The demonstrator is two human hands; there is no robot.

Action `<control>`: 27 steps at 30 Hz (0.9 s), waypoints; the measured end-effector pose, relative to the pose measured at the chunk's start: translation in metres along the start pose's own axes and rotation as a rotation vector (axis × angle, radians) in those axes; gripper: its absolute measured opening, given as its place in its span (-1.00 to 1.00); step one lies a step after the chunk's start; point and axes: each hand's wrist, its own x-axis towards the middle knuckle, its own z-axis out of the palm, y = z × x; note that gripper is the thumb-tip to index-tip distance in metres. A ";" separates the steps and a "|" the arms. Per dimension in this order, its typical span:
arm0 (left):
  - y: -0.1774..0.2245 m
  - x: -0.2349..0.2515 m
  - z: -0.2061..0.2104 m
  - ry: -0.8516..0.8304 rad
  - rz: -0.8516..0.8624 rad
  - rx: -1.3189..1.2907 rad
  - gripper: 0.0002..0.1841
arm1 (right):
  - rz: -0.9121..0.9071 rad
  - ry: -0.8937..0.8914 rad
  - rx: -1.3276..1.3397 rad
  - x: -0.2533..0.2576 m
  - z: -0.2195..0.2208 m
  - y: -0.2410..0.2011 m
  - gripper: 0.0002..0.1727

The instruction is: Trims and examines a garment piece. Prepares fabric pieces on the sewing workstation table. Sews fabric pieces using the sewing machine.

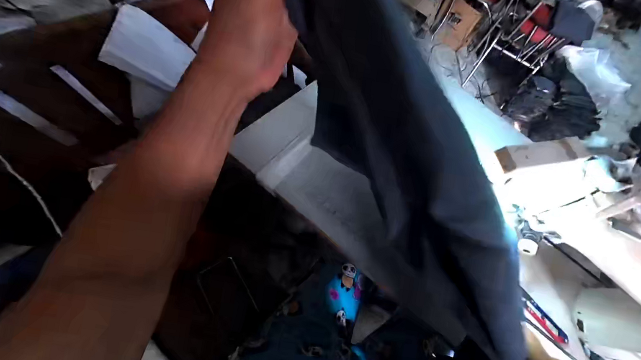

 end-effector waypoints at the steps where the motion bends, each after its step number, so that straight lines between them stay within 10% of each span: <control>1: -0.012 -0.015 -0.015 -0.025 -0.059 0.067 -0.69 | -0.021 -0.102 0.045 -0.003 0.002 0.002 -0.64; 4: -0.066 -0.072 -0.060 -0.088 -0.404 0.445 -0.61 | -0.071 -0.501 0.311 -0.003 0.022 0.016 -0.34; 8: -0.108 -0.121 -0.065 -0.245 -0.433 0.727 -0.60 | -0.012 -0.213 0.568 0.024 0.096 -0.011 -0.31; 14: -0.104 -0.103 -0.031 -0.190 -0.672 0.856 -0.06 | 0.133 -0.519 0.226 0.072 0.183 -0.076 0.00; 18: -0.095 -0.082 -0.054 -0.169 -0.899 0.451 -0.71 | 0.254 -0.525 0.133 0.118 0.211 -0.068 -0.20; 21: -0.073 -0.075 -0.059 -0.161 -0.758 -0.006 -0.57 | 0.314 -0.465 0.148 0.144 0.225 -0.088 -0.28; 27: -0.072 -0.085 -0.015 -0.538 -0.408 0.391 -0.74 | -0.047 -0.570 0.437 0.159 0.238 -0.169 -0.35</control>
